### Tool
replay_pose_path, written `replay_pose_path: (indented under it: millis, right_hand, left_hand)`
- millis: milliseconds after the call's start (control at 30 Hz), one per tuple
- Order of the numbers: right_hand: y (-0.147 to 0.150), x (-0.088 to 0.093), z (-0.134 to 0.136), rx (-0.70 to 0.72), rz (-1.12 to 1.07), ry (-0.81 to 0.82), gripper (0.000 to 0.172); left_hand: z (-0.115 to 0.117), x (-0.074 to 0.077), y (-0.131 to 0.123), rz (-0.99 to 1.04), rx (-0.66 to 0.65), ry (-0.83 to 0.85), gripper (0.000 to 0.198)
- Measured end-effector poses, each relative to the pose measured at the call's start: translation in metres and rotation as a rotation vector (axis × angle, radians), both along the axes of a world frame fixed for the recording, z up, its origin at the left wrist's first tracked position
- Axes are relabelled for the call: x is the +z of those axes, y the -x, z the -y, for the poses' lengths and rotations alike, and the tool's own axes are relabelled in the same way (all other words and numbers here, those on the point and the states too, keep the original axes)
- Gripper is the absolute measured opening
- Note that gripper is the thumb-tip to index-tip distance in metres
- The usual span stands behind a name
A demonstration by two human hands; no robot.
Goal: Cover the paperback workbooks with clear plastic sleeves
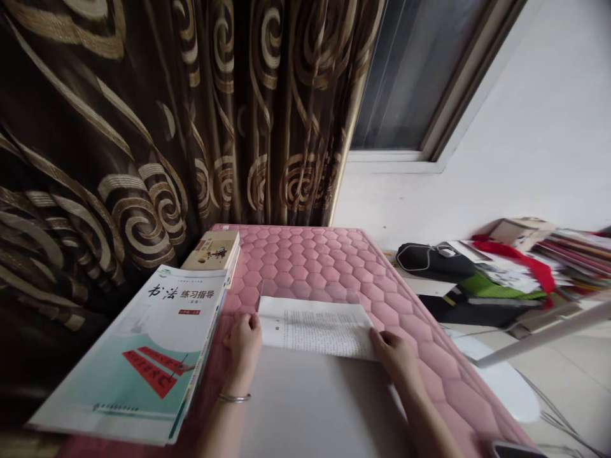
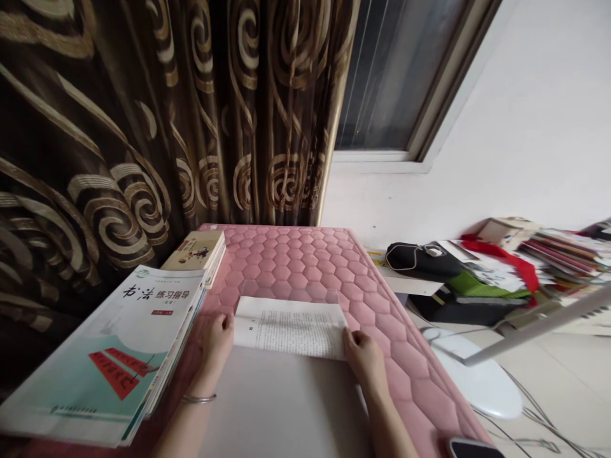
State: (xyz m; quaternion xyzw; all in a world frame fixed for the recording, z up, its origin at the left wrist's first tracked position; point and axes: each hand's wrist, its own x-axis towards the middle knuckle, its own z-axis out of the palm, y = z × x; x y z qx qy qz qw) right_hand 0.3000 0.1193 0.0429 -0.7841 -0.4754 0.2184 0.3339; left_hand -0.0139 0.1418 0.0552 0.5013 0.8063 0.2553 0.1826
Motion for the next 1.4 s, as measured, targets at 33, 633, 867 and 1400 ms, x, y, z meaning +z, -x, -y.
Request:
replay_pose_path:
  millis: [33, 633, 867, 1400]
  right_hand:
    - [0.000, 0.000, 0.000, -0.005, 0.003, 0.004, 0.039]
    - [0.000, -0.001, -0.002, -0.017, -0.012, -0.006, 0.039]
    - [-0.001, -0.002, 0.000, -0.035, -0.039, -0.038, 0.031]
    - [0.001, 0.008, 0.002, -0.047, -0.246, -0.131, 0.043]
  left_hand:
    - [0.000, 0.001, 0.000, 0.003, 0.006, 0.004, 0.031]
    - [0.002, 0.009, -0.001, 0.047, -0.010, 0.050, 0.033]
    - [0.001, 0.001, 0.002, 0.038, -0.026, 0.030, 0.034]
    - [-0.004, -0.002, 0.012, 0.477, -0.012, -0.276, 0.021]
